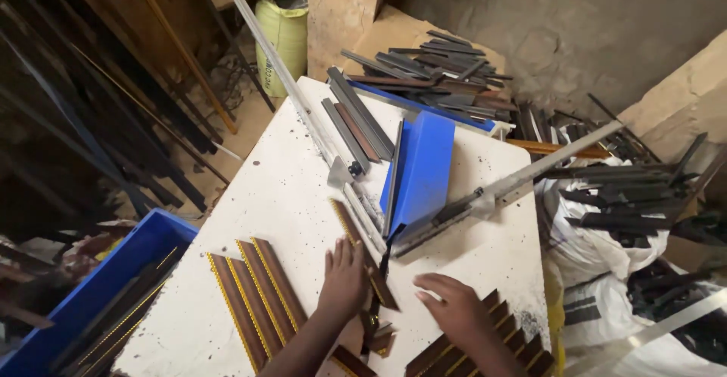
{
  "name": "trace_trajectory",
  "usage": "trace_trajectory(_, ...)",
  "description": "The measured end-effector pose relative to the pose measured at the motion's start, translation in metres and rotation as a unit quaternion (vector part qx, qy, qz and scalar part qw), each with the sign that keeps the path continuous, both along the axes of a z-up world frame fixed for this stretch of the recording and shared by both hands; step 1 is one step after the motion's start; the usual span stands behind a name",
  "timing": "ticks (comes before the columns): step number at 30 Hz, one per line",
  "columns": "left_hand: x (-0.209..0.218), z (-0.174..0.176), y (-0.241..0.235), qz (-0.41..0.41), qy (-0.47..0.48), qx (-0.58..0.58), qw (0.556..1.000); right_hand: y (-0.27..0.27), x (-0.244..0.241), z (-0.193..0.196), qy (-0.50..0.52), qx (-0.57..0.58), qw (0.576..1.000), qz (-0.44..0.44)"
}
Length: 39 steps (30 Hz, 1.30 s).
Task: Cutting several pieces of frame molding using a manual miter cutter.
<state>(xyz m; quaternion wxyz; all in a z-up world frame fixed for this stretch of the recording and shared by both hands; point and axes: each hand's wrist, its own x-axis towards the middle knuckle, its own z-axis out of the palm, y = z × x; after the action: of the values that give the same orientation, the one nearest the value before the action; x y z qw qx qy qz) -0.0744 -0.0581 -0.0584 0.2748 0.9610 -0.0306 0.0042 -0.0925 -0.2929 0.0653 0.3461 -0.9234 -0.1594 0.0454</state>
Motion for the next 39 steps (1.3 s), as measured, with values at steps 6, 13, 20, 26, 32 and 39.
trace_trajectory(6,0.077,-0.037,0.010,-0.023,-0.045,0.021,0.999,-0.124,-0.013,-0.044,-0.023,-0.006,0.997,-0.080)
trace_trajectory(13,0.129,-0.048,0.053,-0.114,-0.013,0.044,0.992,-0.182,-0.025,-0.058,0.208,-0.015,0.943,-0.259)
trace_trajectory(20,0.153,0.011,0.039,-0.086,-0.059,0.124,0.987,-0.149,0.004,-0.002,-0.012,0.008,0.982,-0.188)
trace_trajectory(26,0.209,0.007,0.036,-0.127,-0.112,0.248,0.954,-0.142,0.035,0.022,-0.010,0.017,0.976,-0.218)
trace_trajectory(32,0.241,0.008,0.033,-0.129,-0.057,0.238,0.961,-0.140,0.088,-0.007,-0.044,-0.037,0.989,-0.136)
trace_trajectory(39,0.184,0.025,0.041,-0.139,-0.009,0.221,0.965,-0.128,0.156,-0.022,-0.001,-0.287,0.948,0.133)
